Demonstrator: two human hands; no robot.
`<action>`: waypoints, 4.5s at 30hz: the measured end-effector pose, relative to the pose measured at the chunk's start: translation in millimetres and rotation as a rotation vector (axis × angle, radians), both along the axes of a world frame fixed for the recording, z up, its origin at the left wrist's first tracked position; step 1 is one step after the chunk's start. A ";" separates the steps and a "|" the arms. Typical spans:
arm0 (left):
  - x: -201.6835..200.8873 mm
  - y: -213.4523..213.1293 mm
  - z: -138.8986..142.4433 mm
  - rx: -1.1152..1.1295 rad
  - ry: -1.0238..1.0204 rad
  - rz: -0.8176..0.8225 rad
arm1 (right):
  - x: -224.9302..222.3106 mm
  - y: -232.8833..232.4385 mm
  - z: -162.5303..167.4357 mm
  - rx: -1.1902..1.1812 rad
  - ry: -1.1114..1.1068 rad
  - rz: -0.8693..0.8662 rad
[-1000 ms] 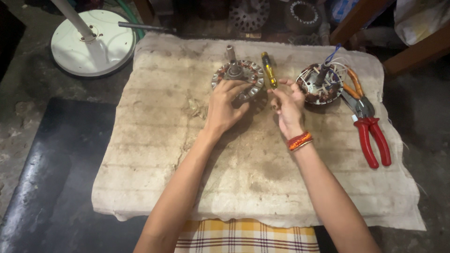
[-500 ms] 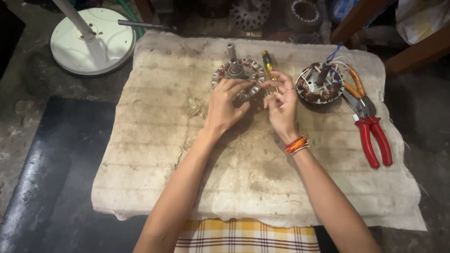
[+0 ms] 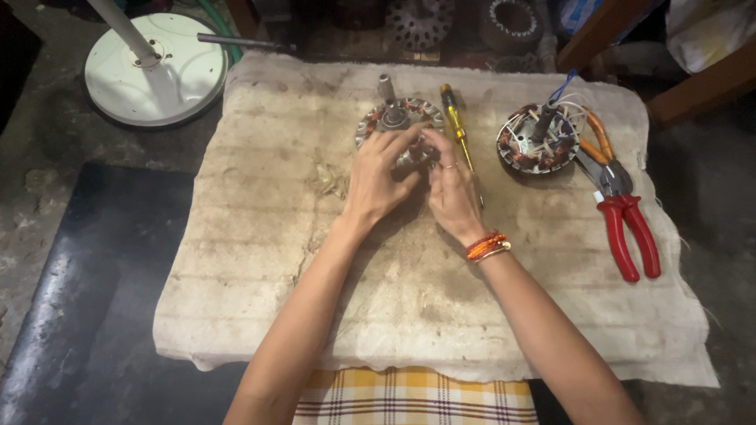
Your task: The person works on a ceiling fan motor stator on a workbench, holding the wound stator with one hand while using a screwdriver with the other to work around the copper windings and slots, repositioning the motor repeatedly as they work on the winding assembly.
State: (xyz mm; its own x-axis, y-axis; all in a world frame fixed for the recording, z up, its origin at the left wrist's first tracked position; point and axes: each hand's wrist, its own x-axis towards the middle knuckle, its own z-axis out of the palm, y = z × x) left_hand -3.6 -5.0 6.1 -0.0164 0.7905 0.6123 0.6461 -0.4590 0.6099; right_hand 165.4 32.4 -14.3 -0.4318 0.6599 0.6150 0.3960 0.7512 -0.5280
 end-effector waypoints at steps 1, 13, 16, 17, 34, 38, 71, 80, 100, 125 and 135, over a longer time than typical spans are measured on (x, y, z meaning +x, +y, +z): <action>-0.1 0.9 -0.6 0.014 0.021 0.004 | 0.7 -0.9 1.2 -0.001 -0.013 -0.005; -2.3 3.4 -2.5 0.055 0.114 -0.022 | 7.6 -3.6 7.0 0.052 -0.006 -0.098; -3.6 3.0 -3.9 0.088 0.233 0.022 | 6.8 -8.5 8.2 0.103 0.036 -0.133; -3.2 3.0 -4.6 0.093 0.243 0.038 | 7.3 -9.6 9.4 0.111 0.035 -0.143; -5.0 0.3 -0.2 0.108 0.212 0.030 | 2.2 -10.1 7.2 0.130 0.062 -0.202; -5.7 4.3 -5.2 0.080 0.219 0.029 | 1.4 -6.9 6.1 0.095 0.081 -0.169; 0.0 -4.5 10.9 0.078 0.305 0.054 | 8.6 -2.1 12.1 -0.563 0.654 0.103; 1.6 2.7 -0.3 0.097 0.269 0.107 | 5.8 -5.5 9.9 -0.562 0.502 0.025; -9.1 2.4 -0.2 0.044 0.161 0.022 | 1.9 -13.3 18.0 -0.088 0.016 -0.105; -42.4 -3.3 21.4 -0.018 0.015 0.059 | -9.9 -15.5 -3.3 -0.326 0.060 -0.193; -38.7 10.7 1.8 -0.222 -0.279 0.067 | -13.5 -18.6 -1.8 -0.353 0.089 -0.181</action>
State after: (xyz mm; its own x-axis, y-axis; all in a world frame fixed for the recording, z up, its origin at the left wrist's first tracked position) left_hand -42.3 5.7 7.8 -0.2151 0.8950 0.3907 0.4647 -0.2581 0.8470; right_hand 151.9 13.7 -16.1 -0.2447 0.8975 0.3668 0.4463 0.4401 -0.7792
